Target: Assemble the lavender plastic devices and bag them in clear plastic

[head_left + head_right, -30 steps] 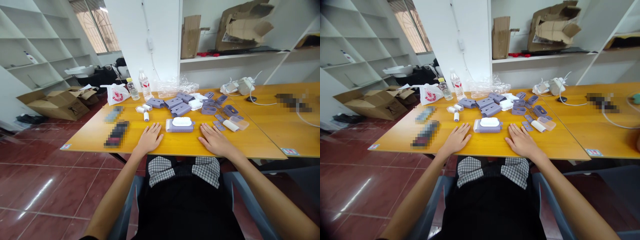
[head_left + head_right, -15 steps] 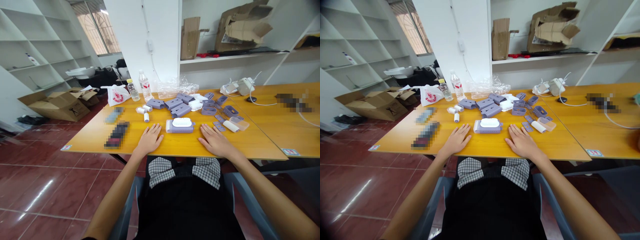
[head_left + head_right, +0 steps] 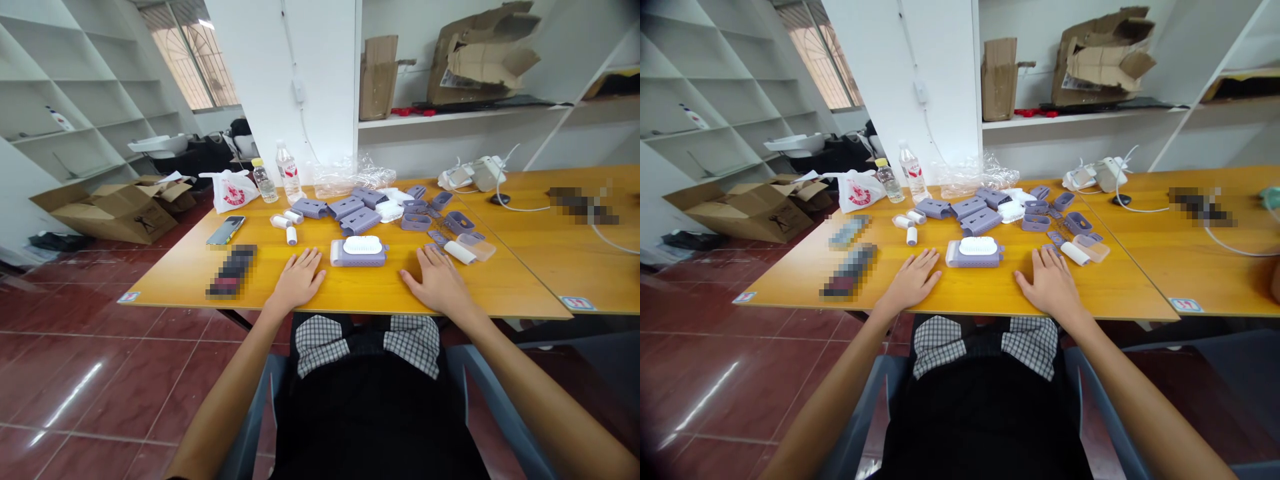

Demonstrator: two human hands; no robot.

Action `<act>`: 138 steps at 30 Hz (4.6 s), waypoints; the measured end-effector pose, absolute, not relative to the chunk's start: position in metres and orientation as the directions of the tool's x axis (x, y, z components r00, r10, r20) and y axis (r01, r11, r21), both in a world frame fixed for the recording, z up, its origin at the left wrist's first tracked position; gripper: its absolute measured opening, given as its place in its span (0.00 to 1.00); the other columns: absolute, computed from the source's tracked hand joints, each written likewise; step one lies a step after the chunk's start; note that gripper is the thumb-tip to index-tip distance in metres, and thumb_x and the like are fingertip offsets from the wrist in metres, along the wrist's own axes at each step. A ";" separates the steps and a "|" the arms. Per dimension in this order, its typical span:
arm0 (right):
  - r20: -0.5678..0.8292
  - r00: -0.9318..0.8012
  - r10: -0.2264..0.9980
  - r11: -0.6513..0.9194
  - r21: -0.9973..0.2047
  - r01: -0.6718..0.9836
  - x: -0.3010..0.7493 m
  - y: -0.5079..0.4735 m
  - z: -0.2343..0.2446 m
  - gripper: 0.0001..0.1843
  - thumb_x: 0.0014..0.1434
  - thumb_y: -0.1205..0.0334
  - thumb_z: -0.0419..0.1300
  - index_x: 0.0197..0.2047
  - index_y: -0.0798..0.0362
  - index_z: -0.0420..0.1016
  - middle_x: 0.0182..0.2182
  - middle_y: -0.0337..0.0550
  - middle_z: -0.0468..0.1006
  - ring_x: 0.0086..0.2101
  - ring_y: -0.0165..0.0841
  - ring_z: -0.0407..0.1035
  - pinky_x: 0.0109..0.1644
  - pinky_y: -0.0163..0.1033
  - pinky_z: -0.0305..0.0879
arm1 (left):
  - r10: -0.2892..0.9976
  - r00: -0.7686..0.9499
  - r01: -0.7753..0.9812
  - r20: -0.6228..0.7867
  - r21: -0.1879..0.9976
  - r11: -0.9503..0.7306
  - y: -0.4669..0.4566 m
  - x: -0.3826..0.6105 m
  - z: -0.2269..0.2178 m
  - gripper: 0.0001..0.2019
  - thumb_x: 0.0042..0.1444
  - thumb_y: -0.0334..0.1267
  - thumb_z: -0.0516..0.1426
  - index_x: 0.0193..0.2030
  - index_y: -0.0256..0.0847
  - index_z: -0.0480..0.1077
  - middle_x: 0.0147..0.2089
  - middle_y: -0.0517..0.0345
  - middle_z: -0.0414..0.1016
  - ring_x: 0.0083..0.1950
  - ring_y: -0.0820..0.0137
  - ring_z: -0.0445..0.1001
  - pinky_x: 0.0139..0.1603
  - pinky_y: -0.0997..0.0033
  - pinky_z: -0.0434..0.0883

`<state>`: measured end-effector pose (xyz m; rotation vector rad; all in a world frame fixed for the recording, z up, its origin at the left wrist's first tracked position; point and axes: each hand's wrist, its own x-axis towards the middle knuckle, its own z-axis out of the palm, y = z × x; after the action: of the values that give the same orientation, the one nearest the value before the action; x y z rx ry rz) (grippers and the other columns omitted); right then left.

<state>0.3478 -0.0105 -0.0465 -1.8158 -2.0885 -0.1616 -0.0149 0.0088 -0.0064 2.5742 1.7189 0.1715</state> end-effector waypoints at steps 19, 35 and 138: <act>0.521 -0.348 0.779 0.548 -0.298 0.781 0.380 0.011 -0.027 0.21 0.73 0.58 0.55 0.60 0.54 0.84 0.61 0.56 0.85 0.65 0.52 0.75 0.73 0.61 0.67 | 0.925 0.370 0.922 0.080 0.085 -0.377 0.008 -0.014 -0.006 0.31 0.77 0.48 0.44 0.80 0.35 0.59 0.84 0.46 0.55 0.86 0.55 0.52 0.85 0.43 0.52; 0.044 0.117 0.992 -0.123 0.157 0.980 0.421 0.088 0.022 0.20 0.73 0.57 0.54 0.59 0.61 0.76 0.54 0.70 0.81 0.55 0.55 0.76 0.54 0.55 0.56 | 0.881 0.340 0.879 0.328 0.222 -0.422 0.012 -0.019 -0.012 0.29 0.71 0.43 0.57 0.75 0.35 0.65 0.80 0.38 0.64 0.77 0.43 0.67 0.75 0.36 0.68; 0.306 -0.407 0.861 0.469 -0.787 0.401 0.318 0.010 -0.018 0.15 0.67 0.50 0.66 0.51 0.47 0.85 0.44 0.45 0.88 0.29 0.34 0.74 0.31 0.41 0.70 | 0.933 0.357 -0.147 0.051 0.989 0.002 0.023 0.091 -0.022 0.25 0.39 0.31 0.79 0.39 0.36 0.72 0.44 0.54 0.84 0.41 0.72 0.82 0.50 0.65 0.79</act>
<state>0.3184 0.0098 -0.0184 -1.0460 -1.9992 0.8163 0.0907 0.0234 -0.0222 1.2723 0.8215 1.0181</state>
